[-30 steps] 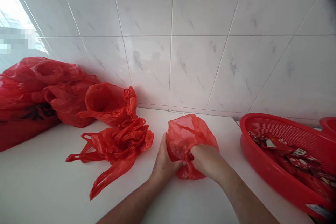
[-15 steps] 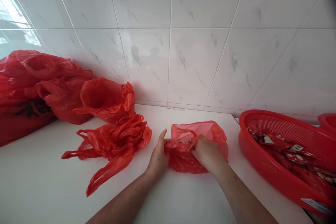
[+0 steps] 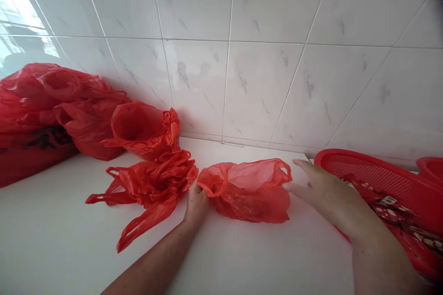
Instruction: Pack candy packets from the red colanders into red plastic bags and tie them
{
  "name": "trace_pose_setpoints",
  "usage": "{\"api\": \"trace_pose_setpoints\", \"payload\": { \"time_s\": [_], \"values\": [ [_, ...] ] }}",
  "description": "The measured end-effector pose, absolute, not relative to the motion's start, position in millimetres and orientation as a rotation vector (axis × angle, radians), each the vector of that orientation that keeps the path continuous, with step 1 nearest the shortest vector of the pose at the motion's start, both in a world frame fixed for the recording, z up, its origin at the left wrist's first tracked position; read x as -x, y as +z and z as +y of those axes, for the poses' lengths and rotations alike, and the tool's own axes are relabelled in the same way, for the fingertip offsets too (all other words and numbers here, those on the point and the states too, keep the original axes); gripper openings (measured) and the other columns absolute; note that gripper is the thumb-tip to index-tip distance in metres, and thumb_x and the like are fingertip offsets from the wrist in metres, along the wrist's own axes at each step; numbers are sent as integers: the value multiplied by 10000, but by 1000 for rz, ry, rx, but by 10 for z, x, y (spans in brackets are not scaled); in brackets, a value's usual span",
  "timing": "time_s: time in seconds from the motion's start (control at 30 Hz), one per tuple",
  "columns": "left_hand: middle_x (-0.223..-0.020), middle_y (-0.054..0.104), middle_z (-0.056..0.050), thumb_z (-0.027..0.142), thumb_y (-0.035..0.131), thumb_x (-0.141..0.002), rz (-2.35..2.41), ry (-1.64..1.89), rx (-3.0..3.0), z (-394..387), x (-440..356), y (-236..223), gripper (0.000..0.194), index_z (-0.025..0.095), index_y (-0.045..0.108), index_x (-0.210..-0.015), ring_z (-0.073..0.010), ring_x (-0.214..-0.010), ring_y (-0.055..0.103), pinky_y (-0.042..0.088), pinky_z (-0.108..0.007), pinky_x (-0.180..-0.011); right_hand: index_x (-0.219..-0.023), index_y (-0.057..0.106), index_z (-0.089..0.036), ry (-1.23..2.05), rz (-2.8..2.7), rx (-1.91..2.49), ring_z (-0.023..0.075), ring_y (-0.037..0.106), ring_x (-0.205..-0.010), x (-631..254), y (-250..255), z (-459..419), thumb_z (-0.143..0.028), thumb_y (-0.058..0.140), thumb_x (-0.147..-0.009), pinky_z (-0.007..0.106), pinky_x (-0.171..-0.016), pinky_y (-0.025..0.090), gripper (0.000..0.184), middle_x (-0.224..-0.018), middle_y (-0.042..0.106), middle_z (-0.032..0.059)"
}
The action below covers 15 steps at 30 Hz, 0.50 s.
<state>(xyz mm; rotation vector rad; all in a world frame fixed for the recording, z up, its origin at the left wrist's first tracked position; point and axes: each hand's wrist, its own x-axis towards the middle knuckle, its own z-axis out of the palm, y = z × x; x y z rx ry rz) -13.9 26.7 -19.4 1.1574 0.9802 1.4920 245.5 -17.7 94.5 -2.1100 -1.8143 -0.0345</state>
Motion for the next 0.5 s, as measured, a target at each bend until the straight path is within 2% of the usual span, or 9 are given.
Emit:
{"api": "trace_pose_setpoints", "payload": {
  "time_s": [0.1, 0.2, 0.27, 0.37, 0.5],
  "values": [
    [-1044, 632, -72, 331, 563, -799, 987, 1494, -1278, 250, 176, -181, 282, 172, 587, -1031, -220, -988, 580, 460, -335, -851, -1223, 517, -250, 241, -1815, 2209, 276, 627, -739, -2522, 842, -103, -651, 469, -739, 345, -577, 412, 631, -948, 662, 112],
    [-1267, 520, -101, 370, 634, -760, 926, 1461, -1411, 237, 188, -246, 573, 214, 433, -1273, -251, -1162, 500, 401, -375, -972, -1009, 604, -220, 409, -1799, 2233, 237, 613, -658, -2518, 741, -16, -588, 503, -735, 316, -540, 393, 471, -874, 663, 100],
    [-1333, 453, -130, 414, 680, -719, 910, 1401, -1461, 234, 189, -301, 782, 230, 295, -1375, -278, -1207, 466, 375, -414, -1004, -892, 607, -221, 529, -1842, 2168, 213, 604, -627, -2504, 700, 6, -556, 525, -726, 295, -520, 381, 383, -841, 656, 78],
    [-1327, 436, -161, 507, 709, -665, 903, 1334, -1454, 243, 188, -362, 966, 231, 176, -1422, -309, -1191, 479, 371, -461, -1001, -921, 583, -239, 558, -1905, 1992, 195, 592, -611, -2455, 700, -23, -583, 557, -698, 273, -493, 365, 410, -825, 645, 56],
    [-1394, 347, -177, 678, 611, -649, 831, 1379, -1433, 265, 193, -393, 1007, 215, 171, -1428, -326, -1277, 379, 322, -462, -1046, -851, 558, -259, 493, -1924, 1892, 199, 590, -635, -2266, 746, -72, -585, 545, -722, 280, -505, 378, 351, -790, 641, 32]
  ]
}}
